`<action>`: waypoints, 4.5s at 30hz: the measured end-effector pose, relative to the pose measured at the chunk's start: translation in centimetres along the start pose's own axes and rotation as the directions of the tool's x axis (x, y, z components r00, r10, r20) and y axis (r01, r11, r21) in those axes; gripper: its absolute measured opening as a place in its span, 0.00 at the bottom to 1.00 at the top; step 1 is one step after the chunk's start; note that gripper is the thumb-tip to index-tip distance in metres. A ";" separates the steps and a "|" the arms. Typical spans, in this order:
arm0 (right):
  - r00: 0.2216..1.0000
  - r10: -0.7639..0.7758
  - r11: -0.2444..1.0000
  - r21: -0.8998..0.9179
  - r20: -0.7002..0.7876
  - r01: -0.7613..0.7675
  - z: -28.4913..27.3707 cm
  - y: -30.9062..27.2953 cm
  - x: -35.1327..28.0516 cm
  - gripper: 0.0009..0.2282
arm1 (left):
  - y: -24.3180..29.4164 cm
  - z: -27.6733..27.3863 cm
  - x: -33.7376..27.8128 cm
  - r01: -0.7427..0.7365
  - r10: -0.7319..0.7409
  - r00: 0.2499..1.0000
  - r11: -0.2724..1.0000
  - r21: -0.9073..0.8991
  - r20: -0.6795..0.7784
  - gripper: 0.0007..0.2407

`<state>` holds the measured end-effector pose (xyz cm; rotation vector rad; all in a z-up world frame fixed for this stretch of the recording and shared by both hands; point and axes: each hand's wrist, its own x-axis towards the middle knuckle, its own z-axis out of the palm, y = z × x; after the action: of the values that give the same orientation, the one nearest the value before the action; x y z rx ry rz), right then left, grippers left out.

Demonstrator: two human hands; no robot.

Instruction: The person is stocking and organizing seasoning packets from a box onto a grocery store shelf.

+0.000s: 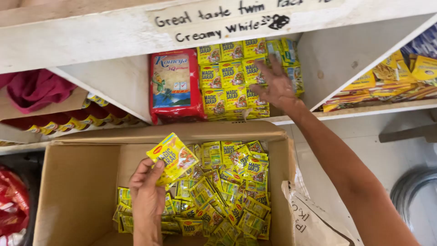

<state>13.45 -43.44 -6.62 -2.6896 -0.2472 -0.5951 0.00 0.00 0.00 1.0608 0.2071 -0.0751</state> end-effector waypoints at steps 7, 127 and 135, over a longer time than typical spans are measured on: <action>0.990 0.097 0.950 0.307 -0.106 -0.060 -9.5 -9.5 0.4 0.19 | -1.2 0.9 -0.6 -0.074 0.073 0.997 0.996 -0.044 -0.029 0.05; 0.830 -0.189 0.393 0.816 0.524 -0.425 -9.3 -23.7 -0.2 0.24 | -0.7 4.2 -1.3 0.116 -0.103 0.988 0.986 -0.120 0.112 0.19; 0.785 -0.478 0.639 0.769 0.395 0.002 -9.0 -23.1 -1.7 0.13 | 1.1 3.0 -0.9 0.067 -0.067 0.998 0.984 -0.166 0.005 0.17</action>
<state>2.93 -26.00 7.57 -1.9271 -0.8492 0.2713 -0.33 -2.08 2.55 0.8877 0.2458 -0.1164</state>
